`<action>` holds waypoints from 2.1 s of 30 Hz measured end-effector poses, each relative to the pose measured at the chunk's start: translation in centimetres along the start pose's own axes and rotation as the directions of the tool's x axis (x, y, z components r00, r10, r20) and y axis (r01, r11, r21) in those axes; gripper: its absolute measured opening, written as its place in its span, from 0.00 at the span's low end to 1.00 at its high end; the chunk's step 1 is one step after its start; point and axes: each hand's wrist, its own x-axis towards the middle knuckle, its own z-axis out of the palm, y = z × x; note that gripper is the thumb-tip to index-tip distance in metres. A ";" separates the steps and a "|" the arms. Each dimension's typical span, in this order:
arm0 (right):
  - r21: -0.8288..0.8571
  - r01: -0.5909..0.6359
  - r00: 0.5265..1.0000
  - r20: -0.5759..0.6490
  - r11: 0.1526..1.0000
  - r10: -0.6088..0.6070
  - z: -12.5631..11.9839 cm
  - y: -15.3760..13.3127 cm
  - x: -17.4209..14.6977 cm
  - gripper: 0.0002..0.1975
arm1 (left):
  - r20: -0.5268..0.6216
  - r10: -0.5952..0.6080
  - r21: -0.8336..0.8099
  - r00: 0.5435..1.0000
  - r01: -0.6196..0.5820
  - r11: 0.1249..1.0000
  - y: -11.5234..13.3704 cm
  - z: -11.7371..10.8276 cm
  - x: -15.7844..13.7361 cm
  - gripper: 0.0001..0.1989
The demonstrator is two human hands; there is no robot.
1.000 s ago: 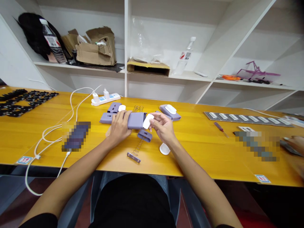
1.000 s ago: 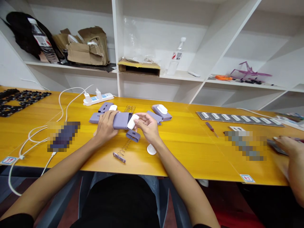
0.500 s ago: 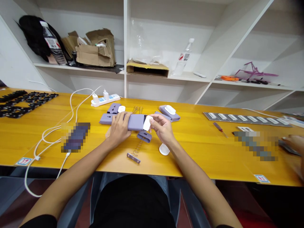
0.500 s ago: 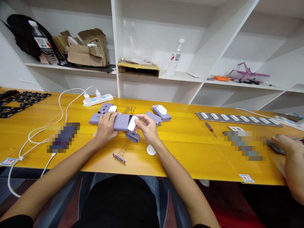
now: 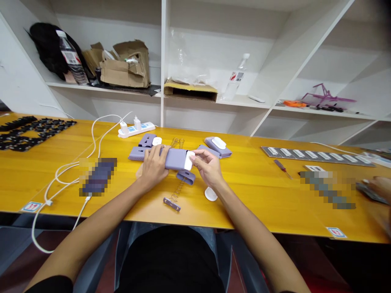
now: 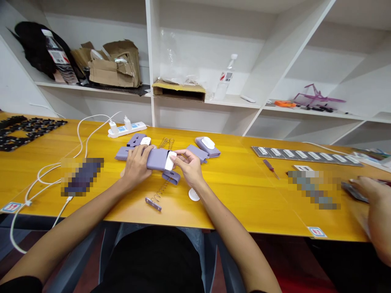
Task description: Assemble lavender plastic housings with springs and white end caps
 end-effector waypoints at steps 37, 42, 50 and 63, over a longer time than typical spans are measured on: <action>-0.105 -0.003 0.999 0.048 0.994 0.008 -0.9 -0.2 0.0 0.19 | -0.232 0.146 0.208 0.962 -0.098 0.973 -0.3 -0.6 0.0 0.26; -0.171 0.060 0.997 0.057 0.983 -0.051 -0.6 -0.1 -0.2 0.17 | -0.219 0.143 0.157 0.965 -0.110 0.981 -0.8 -0.2 -0.2 0.28; -0.171 0.036 0.999 0.021 0.985 -0.033 -0.3 -0.5 -0.4 0.20 | -0.196 0.132 0.083 0.972 -0.118 0.990 -1.0 0.1 -0.3 0.33; -0.104 0.139 0.990 -0.011 0.985 -0.140 0.4 -0.2 -0.9 0.15 | -0.199 0.078 0.037 0.977 -0.072 0.997 -0.4 0.0 -0.2 0.33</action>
